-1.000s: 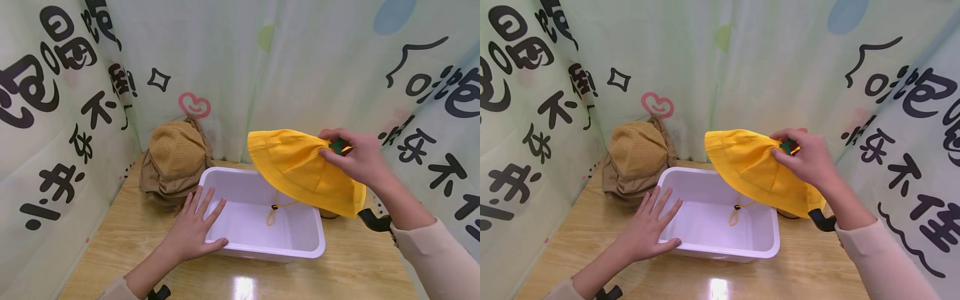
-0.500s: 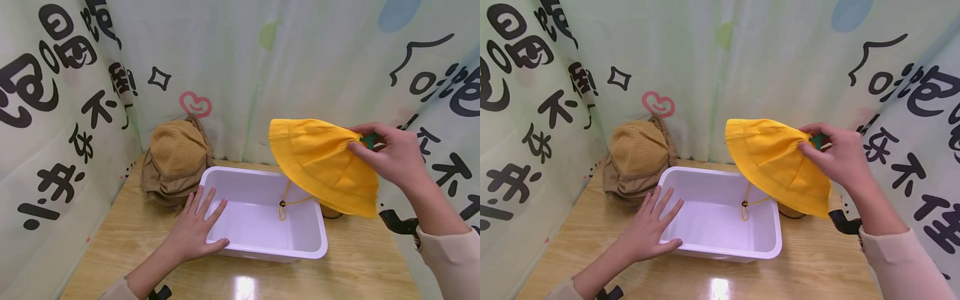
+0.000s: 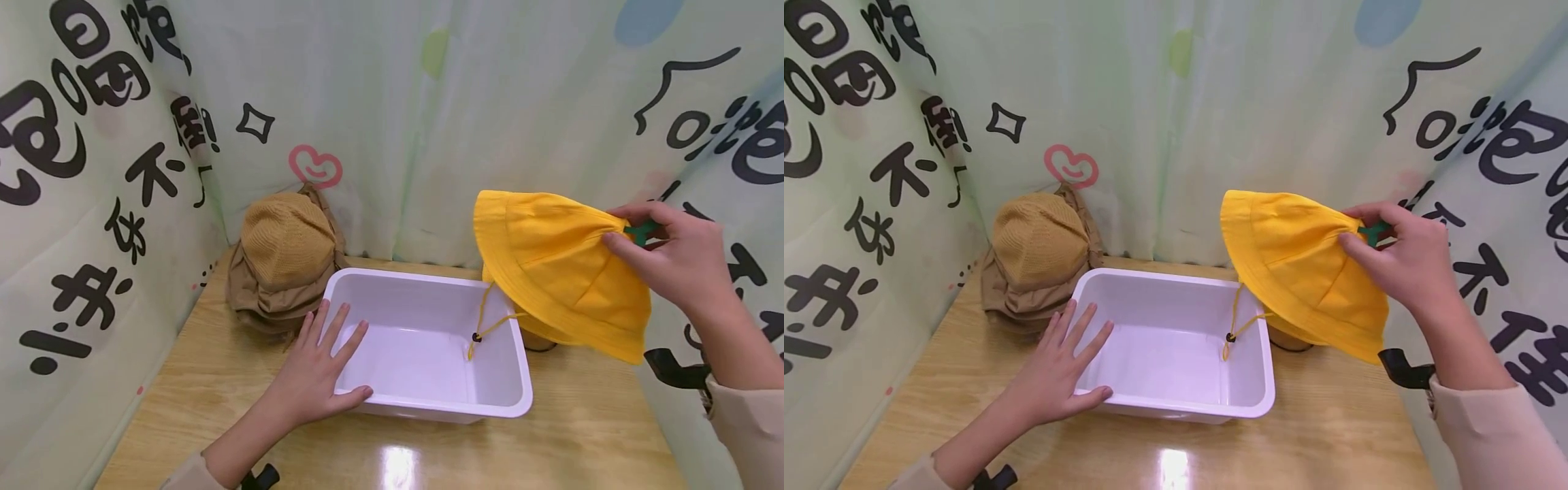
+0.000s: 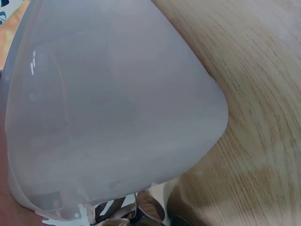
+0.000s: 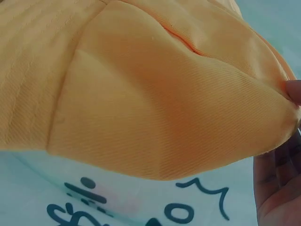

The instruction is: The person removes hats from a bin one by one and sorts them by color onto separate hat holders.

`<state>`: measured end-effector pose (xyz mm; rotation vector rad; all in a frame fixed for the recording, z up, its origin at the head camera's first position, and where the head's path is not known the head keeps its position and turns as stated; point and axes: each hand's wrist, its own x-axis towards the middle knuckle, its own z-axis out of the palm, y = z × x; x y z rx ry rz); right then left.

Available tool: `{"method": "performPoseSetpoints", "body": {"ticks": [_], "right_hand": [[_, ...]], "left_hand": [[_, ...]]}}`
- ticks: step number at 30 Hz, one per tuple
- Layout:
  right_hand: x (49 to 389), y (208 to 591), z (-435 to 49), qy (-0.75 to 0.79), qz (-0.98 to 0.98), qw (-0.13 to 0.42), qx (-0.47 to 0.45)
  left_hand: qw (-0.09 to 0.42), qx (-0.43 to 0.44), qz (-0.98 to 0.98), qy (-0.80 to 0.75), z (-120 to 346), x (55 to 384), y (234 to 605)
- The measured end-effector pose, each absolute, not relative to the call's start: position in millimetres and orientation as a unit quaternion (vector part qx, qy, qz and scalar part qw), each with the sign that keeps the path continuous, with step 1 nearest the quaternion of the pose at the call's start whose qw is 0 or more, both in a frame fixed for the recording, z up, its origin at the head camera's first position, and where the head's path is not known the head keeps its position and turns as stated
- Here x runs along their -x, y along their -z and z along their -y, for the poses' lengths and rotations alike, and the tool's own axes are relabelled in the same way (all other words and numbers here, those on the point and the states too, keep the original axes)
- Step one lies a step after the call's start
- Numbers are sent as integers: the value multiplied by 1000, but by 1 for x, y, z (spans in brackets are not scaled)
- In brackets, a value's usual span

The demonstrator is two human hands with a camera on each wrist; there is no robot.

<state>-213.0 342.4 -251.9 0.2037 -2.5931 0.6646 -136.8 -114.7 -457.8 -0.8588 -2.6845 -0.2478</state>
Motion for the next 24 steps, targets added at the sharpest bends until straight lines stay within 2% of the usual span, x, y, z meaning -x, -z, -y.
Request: {"method": "performPoseSetpoints", "body": {"ticks": [12, 16, 24], "right_hand": [[202, 252, -374, -232, 945, 232, -13], [197, 250, -383, -233, 947, 219, 21], [196, 251, -403, -252, 934, 248, 53]], "left_hand": [[147, 297, 939, 93, 116, 136, 458], [153, 298, 937, 98, 116, 135, 457], [150, 297, 938, 100, 115, 136, 458]]}}
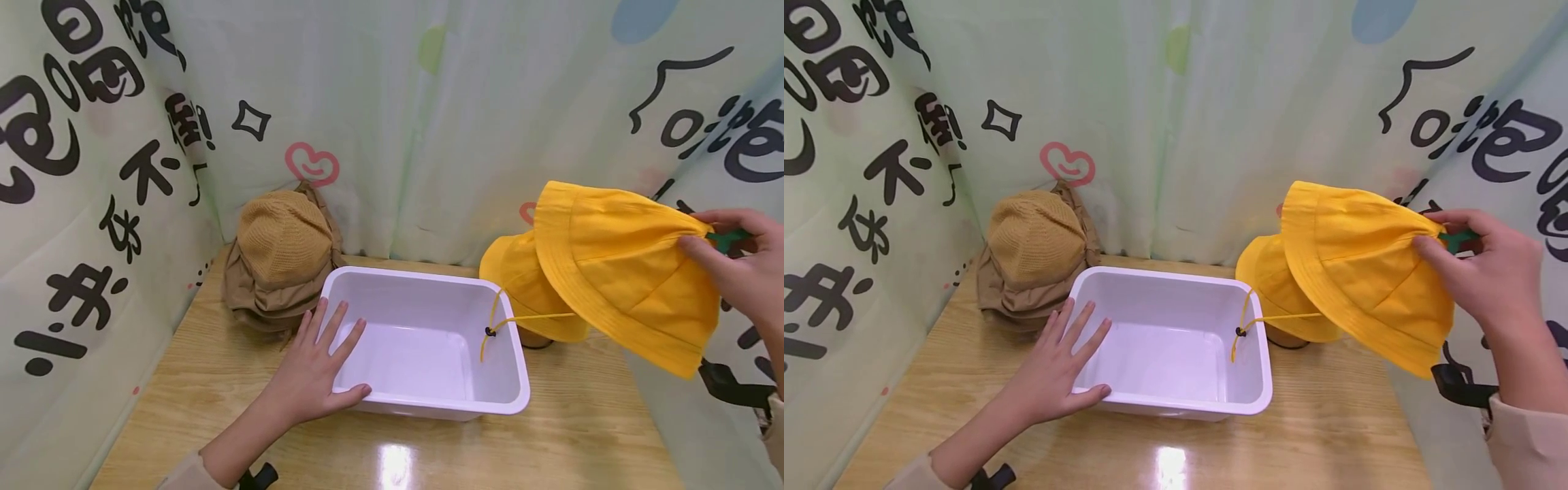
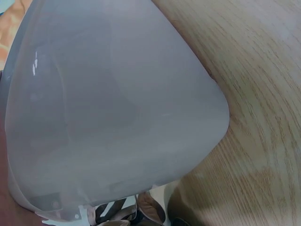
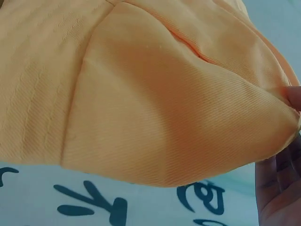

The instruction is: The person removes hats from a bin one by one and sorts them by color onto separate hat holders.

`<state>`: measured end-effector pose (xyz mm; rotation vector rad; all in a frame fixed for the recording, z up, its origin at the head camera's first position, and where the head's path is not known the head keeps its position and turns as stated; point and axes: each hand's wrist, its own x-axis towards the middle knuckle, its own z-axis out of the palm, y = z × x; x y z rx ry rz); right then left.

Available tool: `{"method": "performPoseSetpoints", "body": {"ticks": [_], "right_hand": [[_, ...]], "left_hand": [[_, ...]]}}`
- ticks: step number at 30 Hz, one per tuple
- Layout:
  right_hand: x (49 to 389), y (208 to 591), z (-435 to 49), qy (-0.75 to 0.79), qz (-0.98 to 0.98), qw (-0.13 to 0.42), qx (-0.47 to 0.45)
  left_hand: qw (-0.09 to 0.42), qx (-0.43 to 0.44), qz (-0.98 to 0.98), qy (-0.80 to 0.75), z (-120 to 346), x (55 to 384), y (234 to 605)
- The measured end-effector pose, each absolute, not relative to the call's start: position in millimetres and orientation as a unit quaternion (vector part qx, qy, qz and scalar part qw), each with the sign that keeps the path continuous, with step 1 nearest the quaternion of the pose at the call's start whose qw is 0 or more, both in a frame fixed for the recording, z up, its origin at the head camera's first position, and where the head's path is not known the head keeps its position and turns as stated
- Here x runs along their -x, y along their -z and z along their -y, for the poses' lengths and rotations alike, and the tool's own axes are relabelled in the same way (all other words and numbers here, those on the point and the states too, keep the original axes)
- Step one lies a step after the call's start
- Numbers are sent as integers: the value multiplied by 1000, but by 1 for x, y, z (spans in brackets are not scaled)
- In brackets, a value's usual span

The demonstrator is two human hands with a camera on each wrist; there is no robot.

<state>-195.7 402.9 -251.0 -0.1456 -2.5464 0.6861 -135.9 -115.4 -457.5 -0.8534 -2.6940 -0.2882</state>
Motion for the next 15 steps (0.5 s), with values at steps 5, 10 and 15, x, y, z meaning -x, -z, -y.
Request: {"method": "performPoseSetpoints", "body": {"ticks": [5, 10, 15], "right_hand": [[195, 255, -413, -246, 930, 258, 92], [194, 257, -422, -228, 935, 248, 106], [192, 257, -433, -215, 942, 235, 109]], "left_hand": [[149, 296, 938, 97, 117, 136, 458], [153, 295, 938, 102, 118, 135, 457], [150, 296, 938, 103, 117, 135, 457]]}}
